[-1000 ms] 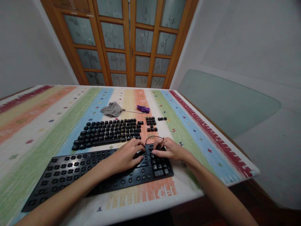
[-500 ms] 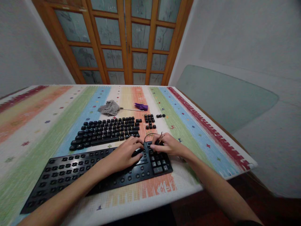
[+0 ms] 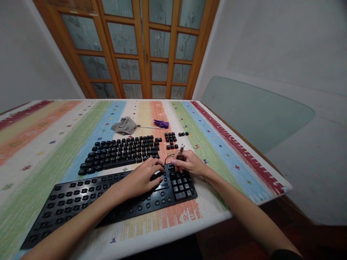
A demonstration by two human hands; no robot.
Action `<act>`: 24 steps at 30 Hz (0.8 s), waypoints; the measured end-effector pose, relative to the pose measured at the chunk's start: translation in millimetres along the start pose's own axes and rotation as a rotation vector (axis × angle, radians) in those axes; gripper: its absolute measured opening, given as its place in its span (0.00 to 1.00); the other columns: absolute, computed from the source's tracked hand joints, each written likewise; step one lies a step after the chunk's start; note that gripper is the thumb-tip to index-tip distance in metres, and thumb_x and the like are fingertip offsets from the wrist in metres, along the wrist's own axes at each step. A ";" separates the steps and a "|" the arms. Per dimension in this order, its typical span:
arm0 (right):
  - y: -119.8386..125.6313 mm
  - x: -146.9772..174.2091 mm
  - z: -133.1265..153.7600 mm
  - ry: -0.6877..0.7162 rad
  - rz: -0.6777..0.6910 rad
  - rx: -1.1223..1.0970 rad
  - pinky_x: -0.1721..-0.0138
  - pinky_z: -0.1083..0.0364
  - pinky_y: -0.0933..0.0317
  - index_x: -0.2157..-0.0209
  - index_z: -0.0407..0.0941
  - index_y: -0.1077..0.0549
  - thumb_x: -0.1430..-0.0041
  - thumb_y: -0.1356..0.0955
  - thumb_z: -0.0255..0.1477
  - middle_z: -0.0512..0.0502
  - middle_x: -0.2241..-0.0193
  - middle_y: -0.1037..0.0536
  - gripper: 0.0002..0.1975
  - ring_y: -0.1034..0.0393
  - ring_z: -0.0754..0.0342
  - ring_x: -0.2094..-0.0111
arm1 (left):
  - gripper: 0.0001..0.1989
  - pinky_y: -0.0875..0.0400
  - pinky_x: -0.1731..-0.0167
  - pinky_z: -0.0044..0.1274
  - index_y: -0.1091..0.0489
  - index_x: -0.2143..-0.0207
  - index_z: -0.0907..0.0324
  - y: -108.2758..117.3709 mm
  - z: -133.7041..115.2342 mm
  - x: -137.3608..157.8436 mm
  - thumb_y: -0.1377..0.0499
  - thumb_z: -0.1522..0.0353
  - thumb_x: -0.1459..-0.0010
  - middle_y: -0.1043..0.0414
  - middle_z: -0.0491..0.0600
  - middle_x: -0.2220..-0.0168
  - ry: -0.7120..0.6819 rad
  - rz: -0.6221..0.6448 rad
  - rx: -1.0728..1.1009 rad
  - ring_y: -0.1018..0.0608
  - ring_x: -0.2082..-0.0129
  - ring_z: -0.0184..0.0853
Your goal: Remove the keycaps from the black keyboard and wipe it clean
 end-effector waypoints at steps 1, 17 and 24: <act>1.5 0.9 1.4 0.014 -0.005 0.003 0.81 0.60 0.40 0.71 0.42 0.29 0.40 0.30 0.44 0.52 0.80 0.26 0.18 0.33 0.60 0.83 | 0.08 0.32 0.46 0.34 0.29 0.55 0.57 0.7 -0.6 -0.3 0.42 0.70 0.37 0.30 0.51 0.50 0.001 0.000 0.005 0.28 0.49 0.40; 15.4 14.1 17.0 0.231 -0.049 0.159 0.75 0.58 0.37 0.68 0.43 0.30 0.37 0.32 0.42 0.51 0.79 0.25 0.16 0.31 0.58 0.78 | 0.07 0.31 0.54 0.31 0.28 0.57 0.58 3.5 -22.7 -26.0 0.41 0.67 0.36 0.26 0.51 0.59 -0.066 -0.072 0.041 0.26 0.57 0.39; 25.2 16.6 22.5 0.292 -0.180 0.349 0.73 0.58 0.39 0.70 0.44 0.31 0.35 0.34 0.39 0.51 0.78 0.27 0.14 0.33 0.58 0.78 | 0.04 0.31 0.56 0.31 0.28 0.62 0.59 14.6 -18.3 -44.3 0.42 0.70 0.40 0.26 0.51 0.62 -0.121 -0.078 -0.068 0.27 0.59 0.39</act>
Point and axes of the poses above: each hand's wrist, its own x-axis away from the middle knuckle, its own y-axis out of the back of the hand, z = x × y, the point moved 1 cm from there along -x, towards the middle knuckle
